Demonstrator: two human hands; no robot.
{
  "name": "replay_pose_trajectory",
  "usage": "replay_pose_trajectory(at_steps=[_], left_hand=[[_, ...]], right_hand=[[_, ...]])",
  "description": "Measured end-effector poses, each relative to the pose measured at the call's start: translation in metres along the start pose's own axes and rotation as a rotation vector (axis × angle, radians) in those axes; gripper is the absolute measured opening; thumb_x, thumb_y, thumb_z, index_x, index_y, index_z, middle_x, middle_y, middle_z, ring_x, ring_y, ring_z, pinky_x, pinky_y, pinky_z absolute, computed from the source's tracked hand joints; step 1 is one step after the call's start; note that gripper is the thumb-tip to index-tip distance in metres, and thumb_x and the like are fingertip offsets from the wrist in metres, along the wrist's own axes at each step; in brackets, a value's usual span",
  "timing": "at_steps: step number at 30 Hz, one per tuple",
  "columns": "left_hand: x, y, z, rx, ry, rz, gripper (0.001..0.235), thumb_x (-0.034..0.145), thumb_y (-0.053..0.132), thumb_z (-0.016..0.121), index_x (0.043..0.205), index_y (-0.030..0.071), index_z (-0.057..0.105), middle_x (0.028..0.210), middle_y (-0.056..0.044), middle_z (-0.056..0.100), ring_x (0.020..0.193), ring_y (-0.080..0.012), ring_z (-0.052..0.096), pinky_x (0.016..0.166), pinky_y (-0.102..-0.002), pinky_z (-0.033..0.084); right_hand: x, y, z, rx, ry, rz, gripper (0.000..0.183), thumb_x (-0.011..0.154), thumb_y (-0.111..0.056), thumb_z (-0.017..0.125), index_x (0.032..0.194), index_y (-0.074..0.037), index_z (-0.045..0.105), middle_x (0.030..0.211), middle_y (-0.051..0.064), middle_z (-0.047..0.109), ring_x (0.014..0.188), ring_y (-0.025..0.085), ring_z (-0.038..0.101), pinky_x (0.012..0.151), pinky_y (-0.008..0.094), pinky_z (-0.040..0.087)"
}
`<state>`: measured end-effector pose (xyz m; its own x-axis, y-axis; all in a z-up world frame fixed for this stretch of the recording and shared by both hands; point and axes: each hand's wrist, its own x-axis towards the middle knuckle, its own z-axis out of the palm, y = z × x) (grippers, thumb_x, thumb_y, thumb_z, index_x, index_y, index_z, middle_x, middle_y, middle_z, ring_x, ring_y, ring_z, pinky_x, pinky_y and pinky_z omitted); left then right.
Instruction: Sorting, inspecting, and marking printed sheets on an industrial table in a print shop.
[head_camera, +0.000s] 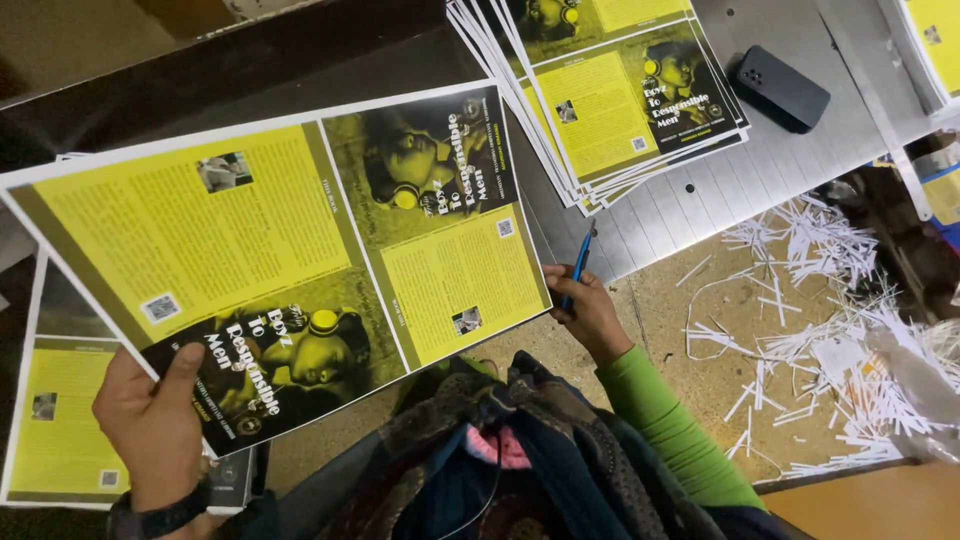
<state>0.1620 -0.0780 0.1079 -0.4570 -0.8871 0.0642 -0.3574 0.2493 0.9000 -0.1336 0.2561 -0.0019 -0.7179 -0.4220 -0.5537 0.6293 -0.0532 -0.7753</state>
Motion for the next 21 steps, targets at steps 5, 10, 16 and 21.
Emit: replay_pose_trajectory(at_steps=[5, 10, 16, 21], left_hand=[[0.002, -0.004, -0.011, 0.122, -0.028, 0.2, 0.026, 0.103, 0.001, 0.07, 0.126, -0.009, 0.063, 0.118, -0.019, 0.062, 0.114, -0.0281, 0.056, 0.091, -0.043, 0.049], [0.002, 0.005, -0.008, 0.058, -0.006, 0.191, 0.031, 0.101, -0.004, 0.069, 0.13, -0.008, 0.061, 0.122, -0.016, 0.061, 0.115, -0.0234, 0.054, 0.099, -0.039, 0.048], [0.004, -0.006, -0.011, 0.065, 0.008, 0.185, 0.032, 0.101, -0.003, 0.072, 0.131, -0.009, 0.061, 0.119, -0.016, 0.062, 0.11, -0.023, 0.055, 0.095, -0.039, 0.05], [0.001, -0.005, -0.014, 0.046, -0.035, 0.217, 0.025, 0.105, -0.002, 0.067, 0.126, -0.012, 0.059, 0.119, -0.023, 0.059, 0.116, -0.0332, 0.054, 0.089, -0.05, 0.047]], right_hand=[[0.009, 0.01, -0.01, 0.088, -0.075, -0.029, 0.016, 0.083, -0.003, 0.059, 0.09, -0.007, 0.073, 0.065, 0.003, 0.059, 0.045, 0.011, 0.036, 0.036, 0.023, 0.021], [0.007, 0.007, -0.008, 0.115, -0.16, -0.044, 0.02, 0.083, -0.006, 0.055, 0.091, -0.004, 0.073, 0.062, 0.003, 0.054, 0.046, 0.011, 0.034, 0.038, 0.023, 0.022], [0.007, 0.009, -0.01, 0.079, -0.14, -0.043, 0.02, 0.082, -0.007, 0.054, 0.091, -0.002, 0.071, 0.062, 0.003, 0.05, 0.047, 0.011, 0.034, 0.038, 0.022, 0.025], [0.011, 0.013, -0.013, 0.139, -0.154, -0.035, 0.018, 0.082, -0.004, 0.055, 0.09, -0.003, 0.071, 0.058, 0.001, 0.045, 0.044, 0.011, 0.031, 0.036, 0.023, 0.023]])
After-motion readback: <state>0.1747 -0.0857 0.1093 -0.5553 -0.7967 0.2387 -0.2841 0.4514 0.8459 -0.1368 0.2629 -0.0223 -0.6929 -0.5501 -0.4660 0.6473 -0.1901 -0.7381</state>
